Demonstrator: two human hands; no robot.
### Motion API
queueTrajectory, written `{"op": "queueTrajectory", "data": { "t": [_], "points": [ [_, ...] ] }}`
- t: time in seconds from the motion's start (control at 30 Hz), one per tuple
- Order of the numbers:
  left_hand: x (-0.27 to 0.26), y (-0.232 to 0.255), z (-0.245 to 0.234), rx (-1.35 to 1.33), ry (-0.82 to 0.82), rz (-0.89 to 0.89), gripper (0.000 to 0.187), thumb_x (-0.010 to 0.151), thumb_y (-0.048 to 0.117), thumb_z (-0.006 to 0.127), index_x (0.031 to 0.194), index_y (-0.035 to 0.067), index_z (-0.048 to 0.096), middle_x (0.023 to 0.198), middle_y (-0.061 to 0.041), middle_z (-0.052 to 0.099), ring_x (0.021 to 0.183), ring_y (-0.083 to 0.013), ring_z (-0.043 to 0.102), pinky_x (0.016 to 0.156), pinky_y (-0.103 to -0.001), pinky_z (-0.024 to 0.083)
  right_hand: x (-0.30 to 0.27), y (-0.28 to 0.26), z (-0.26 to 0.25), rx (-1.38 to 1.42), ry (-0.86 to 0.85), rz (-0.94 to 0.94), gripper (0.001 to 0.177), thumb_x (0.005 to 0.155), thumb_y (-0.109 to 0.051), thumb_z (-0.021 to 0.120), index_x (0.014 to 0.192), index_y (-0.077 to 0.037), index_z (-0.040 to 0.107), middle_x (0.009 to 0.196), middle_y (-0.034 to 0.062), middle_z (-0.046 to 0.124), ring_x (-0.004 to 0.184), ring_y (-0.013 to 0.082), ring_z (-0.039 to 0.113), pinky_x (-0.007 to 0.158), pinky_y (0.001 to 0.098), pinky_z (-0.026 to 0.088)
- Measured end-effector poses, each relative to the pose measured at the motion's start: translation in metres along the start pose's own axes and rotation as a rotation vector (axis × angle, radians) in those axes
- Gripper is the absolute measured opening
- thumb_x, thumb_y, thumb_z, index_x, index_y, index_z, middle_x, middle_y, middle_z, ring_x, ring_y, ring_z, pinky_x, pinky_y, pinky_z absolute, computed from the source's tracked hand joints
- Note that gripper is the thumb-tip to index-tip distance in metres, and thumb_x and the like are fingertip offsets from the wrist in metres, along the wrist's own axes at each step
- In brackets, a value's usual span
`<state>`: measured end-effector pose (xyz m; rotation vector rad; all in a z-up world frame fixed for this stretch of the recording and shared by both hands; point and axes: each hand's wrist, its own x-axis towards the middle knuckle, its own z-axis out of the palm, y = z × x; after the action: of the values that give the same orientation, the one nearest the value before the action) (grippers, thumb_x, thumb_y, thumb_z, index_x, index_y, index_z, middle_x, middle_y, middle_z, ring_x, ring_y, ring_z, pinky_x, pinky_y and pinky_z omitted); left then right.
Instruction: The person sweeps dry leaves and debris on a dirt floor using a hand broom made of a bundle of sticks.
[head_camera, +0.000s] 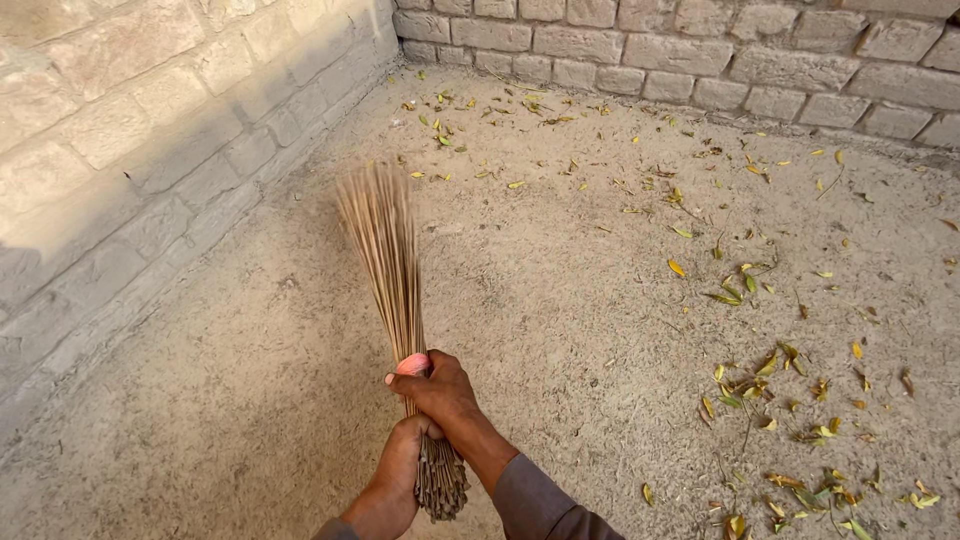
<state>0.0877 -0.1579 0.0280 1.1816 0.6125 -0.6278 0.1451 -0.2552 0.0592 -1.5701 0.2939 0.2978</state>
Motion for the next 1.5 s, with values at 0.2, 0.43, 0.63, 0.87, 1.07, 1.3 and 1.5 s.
{"op": "queueTrajectory", "data": {
  "t": [0.2,0.43,0.63,0.87,1.07,1.3,1.5],
  "points": [
    [0.041,0.018,-0.022,-0.115,0.105,0.009,0.027,0.078,0.028,0.053,0.083,0.004,0.064,0.068,-0.013,0.068,0.055,-0.0292,0.063,0.052,-0.042,0.053,0.061,0.011,0.031,-0.135,-0.148,-0.017,0.049,0.074,-0.030,0.086,0.110,-0.002,0.071,0.099,0.0117,0.076,0.087,0.0213,0.073,0.077,0.0347,0.058],
    [0.101,-0.003,0.022,0.061,-0.144,-0.088,0.023,0.081,0.028,0.055,0.089,0.006,0.058,0.071,-0.012,0.063,0.056,-0.0255,0.062,0.054,-0.041,0.053,0.086,0.069,-0.043,0.216,-0.041,0.014,0.046,0.078,-0.026,0.085,0.110,0.005,0.075,0.096,0.0170,0.075,0.080,0.0215,0.068,0.069,0.0338,0.056],
    [0.130,0.030,0.108,0.745,-0.497,-0.327,0.022,0.092,0.023,0.048,0.083,0.008,0.061,0.080,-0.012,0.067,0.056,-0.0169,0.061,0.057,-0.034,0.053,0.033,0.053,-0.118,0.263,0.774,0.344,0.042,0.087,-0.028,0.077,0.113,0.003,0.063,0.093,0.0179,0.070,0.074,0.0286,0.068,0.064,0.0403,0.055],
    [0.099,0.045,0.082,0.812,-0.533,-0.177,0.026,0.091,0.023,0.051,0.080,0.004,0.063,0.078,-0.014,0.066,0.057,-0.0165,0.059,0.057,-0.032,0.054,0.022,0.009,-0.097,0.136,0.763,0.152,0.031,0.090,-0.025,0.073,0.104,-0.001,0.061,0.078,0.0132,0.060,0.062,0.0266,0.057,0.057,0.0451,0.050],
    [0.081,0.078,0.021,0.085,-0.043,-0.067,0.021,0.083,0.026,0.050,0.083,0.007,0.058,0.071,-0.014,0.062,0.060,-0.0281,0.061,0.057,-0.043,0.053,0.112,-0.025,-0.014,-0.119,0.017,-0.082,0.046,0.079,-0.031,0.081,0.112,-0.001,0.070,0.097,0.0113,0.075,0.085,0.0222,0.072,0.075,0.0358,0.057],
    [0.135,0.089,0.001,-0.097,0.049,0.060,0.021,0.082,0.028,0.052,0.087,0.008,0.056,0.074,-0.010,0.063,0.064,-0.0268,0.063,0.058,-0.042,0.053,0.189,0.011,0.018,-0.040,-0.161,0.005,0.054,0.075,-0.029,0.087,0.116,0.001,0.069,0.105,0.0149,0.074,0.093,0.0233,0.072,0.083,0.0343,0.056],
    [0.167,0.117,0.059,0.512,-0.383,-0.293,0.020,0.090,0.024,0.049,0.089,0.007,0.059,0.074,-0.011,0.062,0.058,-0.0208,0.058,0.058,-0.037,0.052,0.148,0.026,-0.061,0.389,0.598,0.179,0.038,0.083,-0.026,0.077,0.108,0.000,0.067,0.088,0.0132,0.070,0.073,0.0259,0.065,0.065,0.0418,0.054]
  ]
}}
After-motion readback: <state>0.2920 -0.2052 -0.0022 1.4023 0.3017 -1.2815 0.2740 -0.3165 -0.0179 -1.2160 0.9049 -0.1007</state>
